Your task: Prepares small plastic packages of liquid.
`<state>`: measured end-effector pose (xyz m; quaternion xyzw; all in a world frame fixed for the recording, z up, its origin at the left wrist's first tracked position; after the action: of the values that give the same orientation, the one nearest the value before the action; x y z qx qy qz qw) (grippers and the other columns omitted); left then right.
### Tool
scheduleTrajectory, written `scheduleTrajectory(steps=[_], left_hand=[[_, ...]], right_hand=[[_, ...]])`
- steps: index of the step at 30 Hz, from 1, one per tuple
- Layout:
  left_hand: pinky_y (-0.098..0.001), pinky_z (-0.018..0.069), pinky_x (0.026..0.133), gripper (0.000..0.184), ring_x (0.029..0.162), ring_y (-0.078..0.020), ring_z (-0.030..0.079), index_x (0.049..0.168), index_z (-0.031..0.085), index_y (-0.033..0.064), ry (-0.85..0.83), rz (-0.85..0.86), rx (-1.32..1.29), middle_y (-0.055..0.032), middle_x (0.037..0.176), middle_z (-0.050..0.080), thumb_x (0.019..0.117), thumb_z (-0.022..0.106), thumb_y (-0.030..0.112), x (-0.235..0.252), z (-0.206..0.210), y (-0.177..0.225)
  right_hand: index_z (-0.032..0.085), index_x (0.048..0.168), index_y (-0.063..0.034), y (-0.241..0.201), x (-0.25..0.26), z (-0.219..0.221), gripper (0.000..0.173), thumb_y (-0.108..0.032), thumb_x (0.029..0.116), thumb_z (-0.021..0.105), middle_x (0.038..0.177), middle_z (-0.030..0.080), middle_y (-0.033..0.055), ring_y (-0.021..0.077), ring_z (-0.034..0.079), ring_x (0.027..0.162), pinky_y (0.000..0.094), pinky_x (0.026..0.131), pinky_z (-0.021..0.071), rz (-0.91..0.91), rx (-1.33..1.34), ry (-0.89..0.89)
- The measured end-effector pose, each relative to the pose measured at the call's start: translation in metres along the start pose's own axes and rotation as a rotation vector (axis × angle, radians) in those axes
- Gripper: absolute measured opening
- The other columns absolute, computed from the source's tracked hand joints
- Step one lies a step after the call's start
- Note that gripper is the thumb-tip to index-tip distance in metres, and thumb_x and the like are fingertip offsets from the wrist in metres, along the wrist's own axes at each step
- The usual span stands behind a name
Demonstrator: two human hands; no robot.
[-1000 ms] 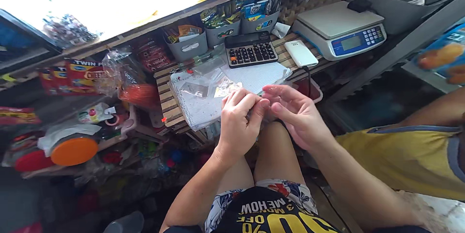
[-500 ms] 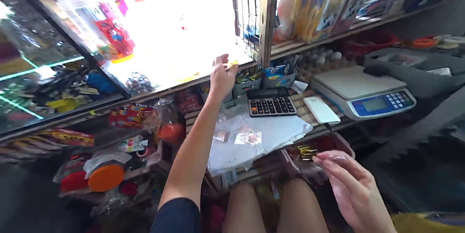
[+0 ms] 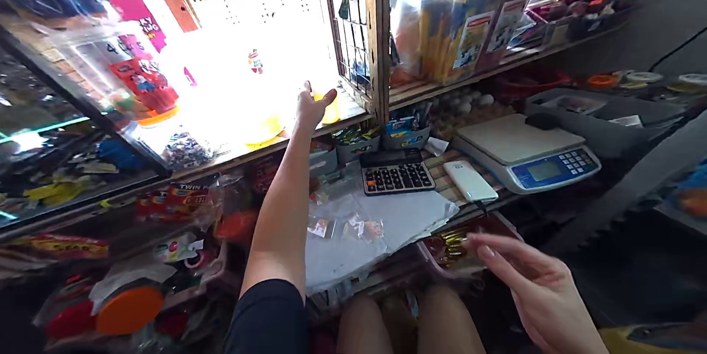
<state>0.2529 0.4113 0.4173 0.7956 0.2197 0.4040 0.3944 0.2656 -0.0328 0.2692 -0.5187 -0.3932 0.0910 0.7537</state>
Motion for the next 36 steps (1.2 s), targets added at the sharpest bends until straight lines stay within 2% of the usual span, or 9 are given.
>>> scheduleTrajectory(steps=[3,6,9,13,19,26,29,33,36], left_hand=[[-0.0501,0.0536,0.099,0.069,0.115,-0.032,0.065,0.145,0.047,-0.001,0.058,0.161,0.05,-0.0242,0.131,0.061,0.091,0.077,0.031,-0.061,-0.011,0.032],[-0.0444,0.054,0.1,0.068,0.114,-0.024,0.067,0.14,0.054,-0.0006,0.048,0.346,0.184,-0.0181,0.124,0.067,0.0879,0.08,0.035,-0.145,-0.012,0.072],[-0.0516,0.0446,0.103,0.068,0.109,-0.0268,0.065,0.135,0.062,0.0013,0.064,0.54,0.37,-0.0151,0.115,0.07,0.0834,0.083,0.04,-0.226,-0.012,0.102],[-0.0492,0.0374,0.104,0.062,0.105,-0.0249,0.062,0.136,0.066,0.0097,0.041,0.643,0.567,-0.0091,0.116,0.07,0.0845,0.082,0.04,-0.29,-0.015,0.12],[-0.054,0.0318,0.107,0.053,0.103,-0.0293,0.061,0.136,0.067,0.0174,0.051,0.732,0.736,-0.0088,0.116,0.07,0.0886,0.077,0.038,-0.316,-0.024,0.128],[-0.0562,0.0299,0.106,0.047,0.1,-0.0298,0.06,0.136,0.067,0.0176,0.014,0.803,0.771,-0.0096,0.114,0.069,0.0915,0.072,0.032,-0.32,-0.028,0.135],[-0.0579,0.0283,0.108,0.046,0.102,-0.0303,0.061,0.136,0.067,0.0194,-0.027,0.813,0.789,-0.0084,0.116,0.069,0.0914,0.072,0.029,-0.321,-0.025,0.133],[-0.0592,0.0275,0.109,0.045,0.103,-0.0318,0.061,0.138,0.065,0.0195,-0.091,0.868,0.838,-0.0091,0.116,0.069,0.0938,0.07,0.028,-0.32,-0.018,0.135],[-0.0611,0.0263,0.11,0.041,0.102,-0.0346,0.061,0.138,0.065,0.0185,-0.157,0.911,0.882,-0.0115,0.116,0.069,0.0969,0.065,0.02,-0.317,-0.012,0.143]], right_hand=[[0.077,0.113,-0.0077,-0.009,0.018,0.012,0.019,-0.015,0.1004,0.064,0.106,0.077,0.002,0.0135,0.073,0.1,0.0277,0.09,0.0607,-0.011,-0.024,0.001],[0.076,0.111,-0.0036,-0.018,0.031,0.021,0.017,-0.009,0.0973,0.066,0.097,0.077,0.0032,0.0126,0.074,0.087,0.0287,0.083,0.0629,-0.056,-0.096,0.01],[0.075,0.11,-0.0053,-0.028,0.032,0.029,0.017,-0.007,0.0939,0.07,0.093,0.077,0.0008,0.0102,0.074,0.082,0.0264,0.077,0.0639,-0.084,-0.184,0.036],[0.073,0.108,-0.0065,-0.05,0.023,0.038,0.017,-0.006,0.0905,0.075,0.094,0.076,-0.0016,0.0074,0.073,0.083,0.0234,0.075,0.0633,-0.195,-0.306,0.044],[0.071,0.105,-0.0039,-0.071,0.007,0.046,0.017,-0.009,0.0899,0.077,0.096,0.075,-0.0015,0.005,0.073,0.087,0.0229,0.081,0.0625,-0.359,-0.517,0.043],[0.071,0.104,-0.0017,-0.083,0.001,0.051,0.017,-0.009,0.0892,0.078,0.096,0.075,0.0007,0.0054,0.073,0.087,0.0225,0.082,0.0628,-0.446,-0.598,0.02],[0.073,0.103,-0.0019,-0.088,-0.003,0.057,0.016,-0.012,0.0908,0.077,0.096,0.076,0.0034,0.0066,0.072,0.088,0.0247,0.084,0.0611,-0.51,-0.72,0.002],[0.077,0.104,-0.0046,-0.089,-0.005,0.067,0.015,-0.015,0.0945,0.073,0.098,0.077,0.0076,0.0135,0.073,0.087,0.032,0.08,0.0591,-0.565,-0.896,-0.05],[0.077,0.105,-0.0056,-0.086,-0.003,0.072,0.015,-0.015,0.0963,0.071,0.096,0.077,0.0076,0.0139,0.073,0.084,0.0314,0.074,0.0582,-0.521,-0.954,-0.118]])
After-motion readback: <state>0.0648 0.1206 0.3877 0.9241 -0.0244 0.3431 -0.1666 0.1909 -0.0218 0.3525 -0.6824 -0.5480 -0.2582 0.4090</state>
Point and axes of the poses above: each hand's wrist, its own x-axis towards the middle knuckle, its own z-axis out of the palm, y = z × x, the point moved 9 cm from there along x, towards the middle knuckle
